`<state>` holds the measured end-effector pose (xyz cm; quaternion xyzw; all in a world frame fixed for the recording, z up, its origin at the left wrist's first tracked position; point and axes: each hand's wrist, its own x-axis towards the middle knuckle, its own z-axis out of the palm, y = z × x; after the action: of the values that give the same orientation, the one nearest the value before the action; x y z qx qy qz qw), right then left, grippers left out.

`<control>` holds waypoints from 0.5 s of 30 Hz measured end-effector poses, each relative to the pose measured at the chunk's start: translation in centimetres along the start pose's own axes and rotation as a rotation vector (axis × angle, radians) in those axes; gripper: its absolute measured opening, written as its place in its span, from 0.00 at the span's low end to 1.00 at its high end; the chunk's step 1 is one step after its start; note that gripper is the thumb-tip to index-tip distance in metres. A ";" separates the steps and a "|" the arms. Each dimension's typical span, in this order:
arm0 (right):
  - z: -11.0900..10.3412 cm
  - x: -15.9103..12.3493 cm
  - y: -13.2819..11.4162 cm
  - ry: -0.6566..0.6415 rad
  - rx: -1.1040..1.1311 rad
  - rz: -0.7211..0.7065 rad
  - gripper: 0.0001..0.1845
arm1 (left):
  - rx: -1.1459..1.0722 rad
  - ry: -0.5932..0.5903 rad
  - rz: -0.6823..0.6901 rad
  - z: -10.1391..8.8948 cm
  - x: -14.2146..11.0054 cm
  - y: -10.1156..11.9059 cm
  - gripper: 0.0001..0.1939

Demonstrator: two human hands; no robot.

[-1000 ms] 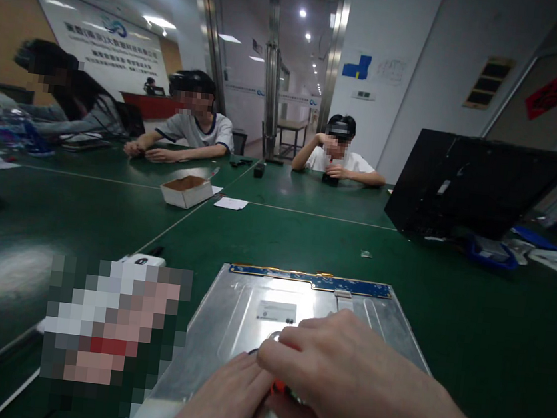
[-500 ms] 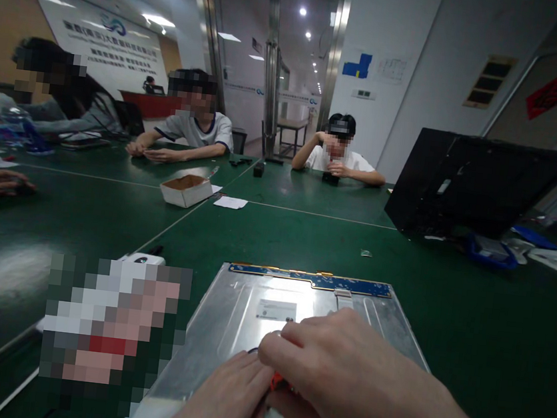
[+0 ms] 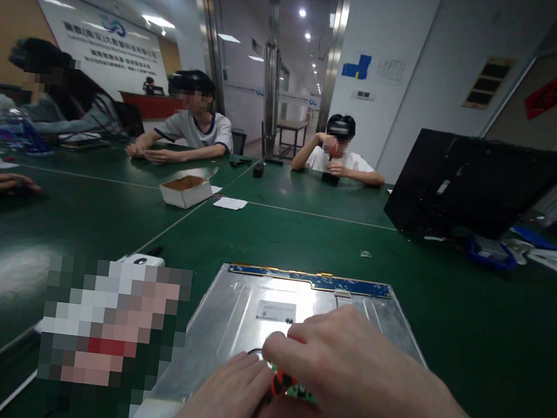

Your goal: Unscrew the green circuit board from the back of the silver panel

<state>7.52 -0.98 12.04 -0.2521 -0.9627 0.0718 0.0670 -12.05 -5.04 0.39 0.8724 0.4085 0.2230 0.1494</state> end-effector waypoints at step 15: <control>0.1 0.0 0.0 0.007 -0.024 0.029 0.11 | 0.004 0.014 -0.007 0.0 -0.1 0.1 0.15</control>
<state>7.55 -0.99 11.90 -0.2670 -0.9595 0.0602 0.0662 -12.01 -5.15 0.36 0.8696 0.4131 0.2280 0.1456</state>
